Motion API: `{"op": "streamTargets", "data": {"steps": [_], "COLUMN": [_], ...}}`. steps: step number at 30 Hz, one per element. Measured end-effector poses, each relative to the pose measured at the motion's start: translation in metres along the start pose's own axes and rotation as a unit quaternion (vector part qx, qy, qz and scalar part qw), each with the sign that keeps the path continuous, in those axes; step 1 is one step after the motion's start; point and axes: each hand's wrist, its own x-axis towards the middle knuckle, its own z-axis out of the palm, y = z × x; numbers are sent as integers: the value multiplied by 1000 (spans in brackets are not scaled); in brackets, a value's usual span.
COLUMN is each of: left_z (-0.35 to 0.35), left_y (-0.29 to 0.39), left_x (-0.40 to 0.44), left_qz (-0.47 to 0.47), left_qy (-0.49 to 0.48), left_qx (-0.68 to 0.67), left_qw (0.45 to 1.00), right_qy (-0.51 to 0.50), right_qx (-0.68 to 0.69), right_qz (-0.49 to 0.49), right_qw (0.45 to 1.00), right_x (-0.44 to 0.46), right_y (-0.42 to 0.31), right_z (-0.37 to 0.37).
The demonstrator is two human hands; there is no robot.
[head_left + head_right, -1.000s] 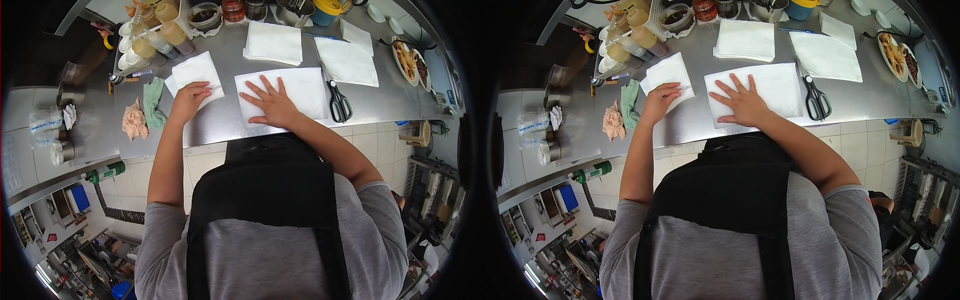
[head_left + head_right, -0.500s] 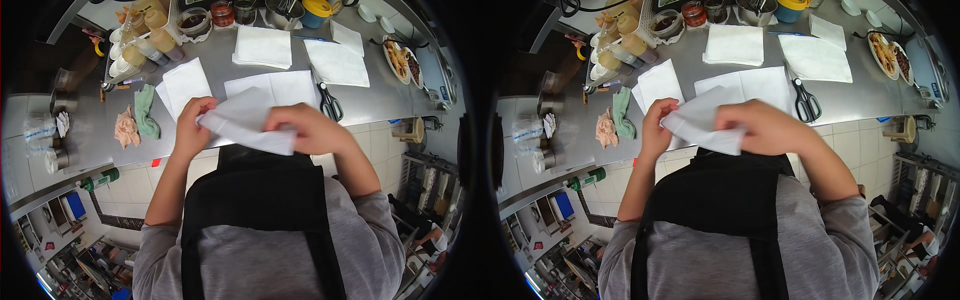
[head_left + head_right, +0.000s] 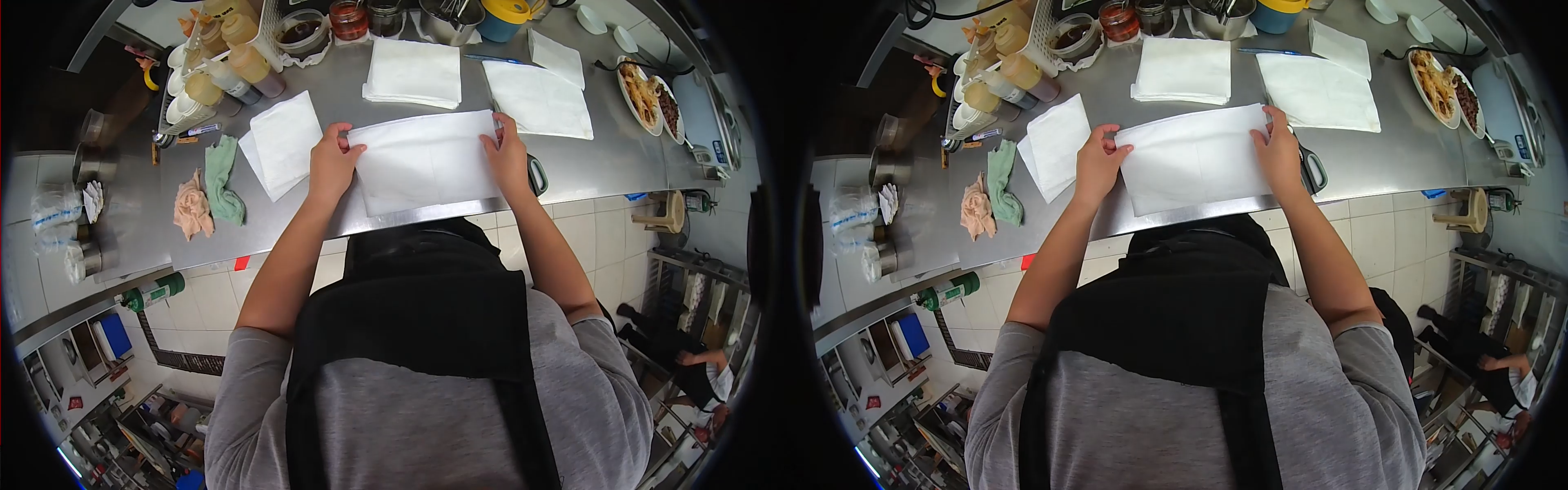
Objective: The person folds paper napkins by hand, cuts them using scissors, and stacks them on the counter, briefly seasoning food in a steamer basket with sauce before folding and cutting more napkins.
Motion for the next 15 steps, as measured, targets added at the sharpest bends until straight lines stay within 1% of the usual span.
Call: {"op": "streamTargets", "data": {"steps": [1,3,7,9,13,14,15], "left_z": [0,0,3,4,2,1,0], "left_y": [1,5,6,6,7,8,9], "left_x": [0,2,4,5,5,4,2], "left_qz": [9,3,-6,1,8,7,39], "left_qy": [10,12,20,19,4,4,21], "left_qx": [20,30,39,47,85,85,103], "left_qw": [1000,999,999,999,996,996,994], "right_qy": [0,28,20,43,18,36,54], "right_qx": [1,-31,-41,-46,-70,-73,-76], "right_qz": [2,-27,-19,-69,-59,-87,-116], "right_qw": [1000,999,999,996,996,993,989], "right_x": [1,2,0,0,0,0,-1], "right_y": [1,0,-7,-3,-2,2,-3], "right_z": [2,5,3,6,8,10,10]}}
